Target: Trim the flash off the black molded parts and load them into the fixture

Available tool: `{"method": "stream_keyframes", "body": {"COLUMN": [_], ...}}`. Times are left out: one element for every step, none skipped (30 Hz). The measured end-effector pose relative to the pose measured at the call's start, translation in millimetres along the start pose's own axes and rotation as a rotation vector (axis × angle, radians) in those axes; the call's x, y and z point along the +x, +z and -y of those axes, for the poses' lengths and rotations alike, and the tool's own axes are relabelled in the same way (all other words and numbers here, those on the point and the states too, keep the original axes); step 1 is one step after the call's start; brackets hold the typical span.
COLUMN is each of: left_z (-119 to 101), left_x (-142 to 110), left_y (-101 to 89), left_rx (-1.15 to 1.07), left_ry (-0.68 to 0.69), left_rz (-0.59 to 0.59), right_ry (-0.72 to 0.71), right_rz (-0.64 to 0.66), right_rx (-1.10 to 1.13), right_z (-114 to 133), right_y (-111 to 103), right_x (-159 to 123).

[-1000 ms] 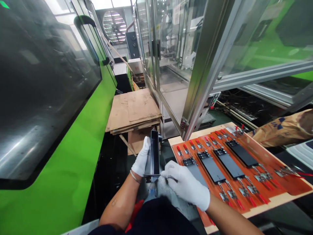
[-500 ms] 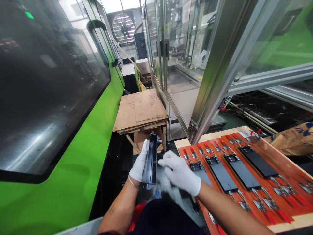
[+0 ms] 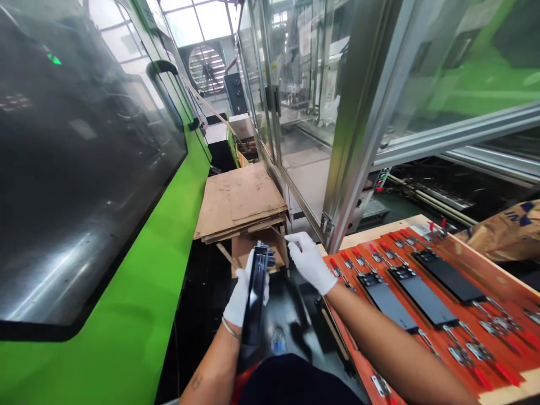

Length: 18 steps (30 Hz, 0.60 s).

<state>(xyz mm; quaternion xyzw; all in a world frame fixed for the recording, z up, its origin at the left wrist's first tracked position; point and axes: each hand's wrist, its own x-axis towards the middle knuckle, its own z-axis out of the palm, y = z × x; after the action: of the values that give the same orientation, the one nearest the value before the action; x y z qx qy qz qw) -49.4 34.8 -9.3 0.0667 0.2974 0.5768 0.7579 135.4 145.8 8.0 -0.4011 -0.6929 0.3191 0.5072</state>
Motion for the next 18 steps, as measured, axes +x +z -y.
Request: {"method": "stream_keyframes", "body": {"left_z": [-2, -2, -1, 1, 6, 13, 20, 27, 35, 42, 48, 54, 59, 64, 69, 75, 80, 85], "left_x": [3, 7, 11, 16, 20, 24, 28, 30, 32, 34, 36, 37, 39, 41, 43, 45, 47, 48], "left_y": [-2.9, -6.2, -10.1, -14.3, -18.6, -22.6, -26.0, -28.5, -29.9, -30.1, -29.2, -27.2, -24.5, -21.3, -17.8, -14.5, -11.4, -8.9], "left_rx": [0.05, 0.097, 0.126, 0.135, 0.105, 0.053, 0.002, -0.038, -0.06, -0.071, -0.075, -0.074, -0.073, -0.071, -0.071, -0.071, -0.074, -0.077], "left_ry": [-0.058, -0.113, -0.154, -0.185, -0.178, -0.155, -0.13, -0.111, -0.104, -0.104, -0.113, -0.139, -0.169, -0.2, -0.225, -0.234, -0.221, -0.196], "left_rz": [0.047, 0.105, 0.166, 0.223, 0.26, 0.276, 0.28, 0.279, 0.275, 0.268, 0.255, 0.232, 0.194, 0.142, 0.075, -0.001, -0.08, -0.152], "right_ry": [0.044, 0.087, 0.126, 0.162, 0.2, 0.244, 0.298, 0.361, 0.427, 0.494, 0.562, 0.62, 0.658, 0.676, 0.679, 0.666, 0.642, 0.618], "right_rz": [0.005, 0.012, 0.02, 0.029, 0.04, 0.063, 0.095, 0.136, 0.185, 0.232, 0.264, 0.277, 0.267, 0.243, 0.208, 0.179, 0.171, 0.182], "right_rx": [0.041, 0.072, 0.093, 0.105, 0.109, 0.115, 0.131, 0.155, 0.186, 0.221, 0.259, 0.296, 0.324, 0.344, 0.36, 0.367, 0.364, 0.358], "right_z": [-1, -1, -2, -2, -2, -3, -4, -4, -5, -6, -6, -7, -7, -8, -8, -8, -9, -9], "right_y": [2, 3, 4, 4, 4, 4, 3, 3, 3, 3, 3, 4, 5, 6, 7, 8, 9, 10], "right_x": [-5, -12, -20, -28, -37, -46, -54, -61, -68, -73, -78, -82, -85, -89, -92, -96, -99, -104]}}
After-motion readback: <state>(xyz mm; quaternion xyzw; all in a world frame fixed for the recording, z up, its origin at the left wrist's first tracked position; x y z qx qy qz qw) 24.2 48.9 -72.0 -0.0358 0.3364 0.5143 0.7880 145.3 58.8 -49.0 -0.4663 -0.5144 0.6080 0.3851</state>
